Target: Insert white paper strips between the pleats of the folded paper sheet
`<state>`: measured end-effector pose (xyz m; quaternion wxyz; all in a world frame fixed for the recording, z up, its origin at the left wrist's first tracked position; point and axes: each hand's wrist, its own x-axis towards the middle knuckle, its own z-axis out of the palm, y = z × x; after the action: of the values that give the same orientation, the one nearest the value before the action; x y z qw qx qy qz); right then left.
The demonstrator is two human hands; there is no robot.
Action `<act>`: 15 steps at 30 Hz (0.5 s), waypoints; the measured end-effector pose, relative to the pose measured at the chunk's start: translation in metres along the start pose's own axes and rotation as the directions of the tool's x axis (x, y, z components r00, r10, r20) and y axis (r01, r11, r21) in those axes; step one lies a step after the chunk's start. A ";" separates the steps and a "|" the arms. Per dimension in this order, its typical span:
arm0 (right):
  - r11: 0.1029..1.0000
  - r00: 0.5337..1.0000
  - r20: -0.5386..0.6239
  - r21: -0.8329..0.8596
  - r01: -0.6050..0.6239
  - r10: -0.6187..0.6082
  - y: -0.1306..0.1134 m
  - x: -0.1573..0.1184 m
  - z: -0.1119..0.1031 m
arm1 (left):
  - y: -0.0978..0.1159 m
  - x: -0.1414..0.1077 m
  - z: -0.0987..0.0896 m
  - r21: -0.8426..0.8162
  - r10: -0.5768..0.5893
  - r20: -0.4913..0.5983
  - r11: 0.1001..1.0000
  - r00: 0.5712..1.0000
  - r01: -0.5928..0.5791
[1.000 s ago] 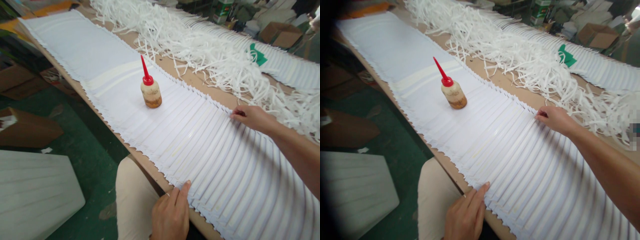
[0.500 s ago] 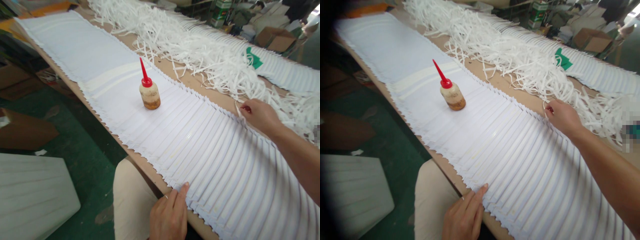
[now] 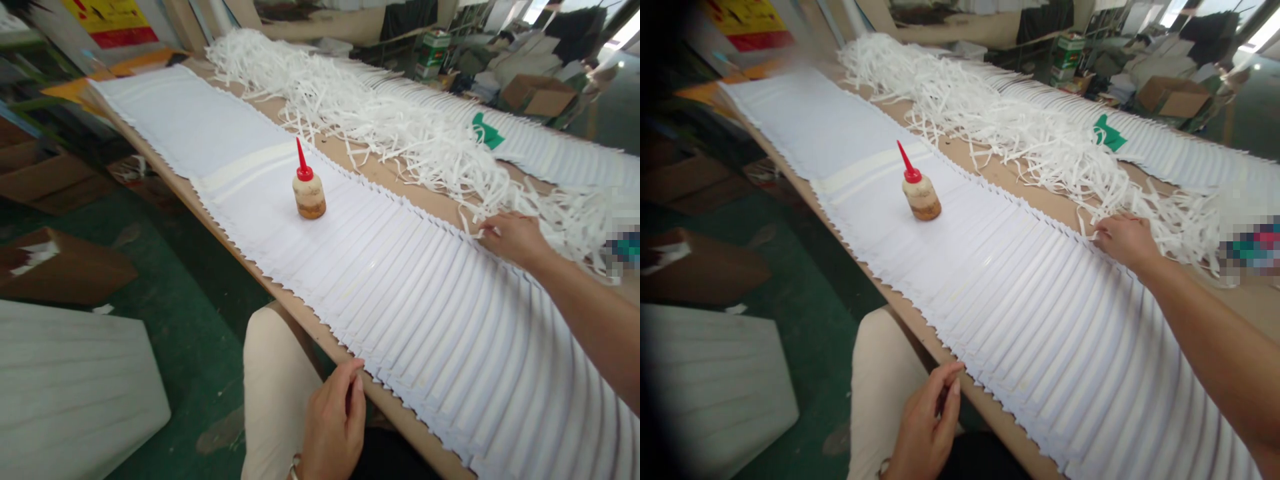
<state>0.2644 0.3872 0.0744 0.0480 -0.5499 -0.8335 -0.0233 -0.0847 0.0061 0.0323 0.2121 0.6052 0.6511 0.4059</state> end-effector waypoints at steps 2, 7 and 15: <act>1.000 0.999 -0.030 0.018 -0.011 0.011 0.001 -0.010 -0.009 | 0.004 -0.004 0.000 -0.037 -0.024 0.015 0.999 1.000 0.025; 0.973 0.983 -0.089 0.156 0.171 -0.159 -0.035 -0.067 -0.033 | 0.020 -0.003 0.008 -0.225 -0.159 0.105 0.958 0.982 0.179; 0.652 0.714 -0.260 0.293 0.700 -0.650 -0.183 -0.177 -0.047 | 0.066 0.034 0.043 -0.569 -0.300 0.707 0.296 0.641 0.767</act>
<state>0.1683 0.1494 0.1052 0.1934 -0.1776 -0.9614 0.0820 -0.0171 0.0467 0.0666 0.7529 0.2348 0.4634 0.4040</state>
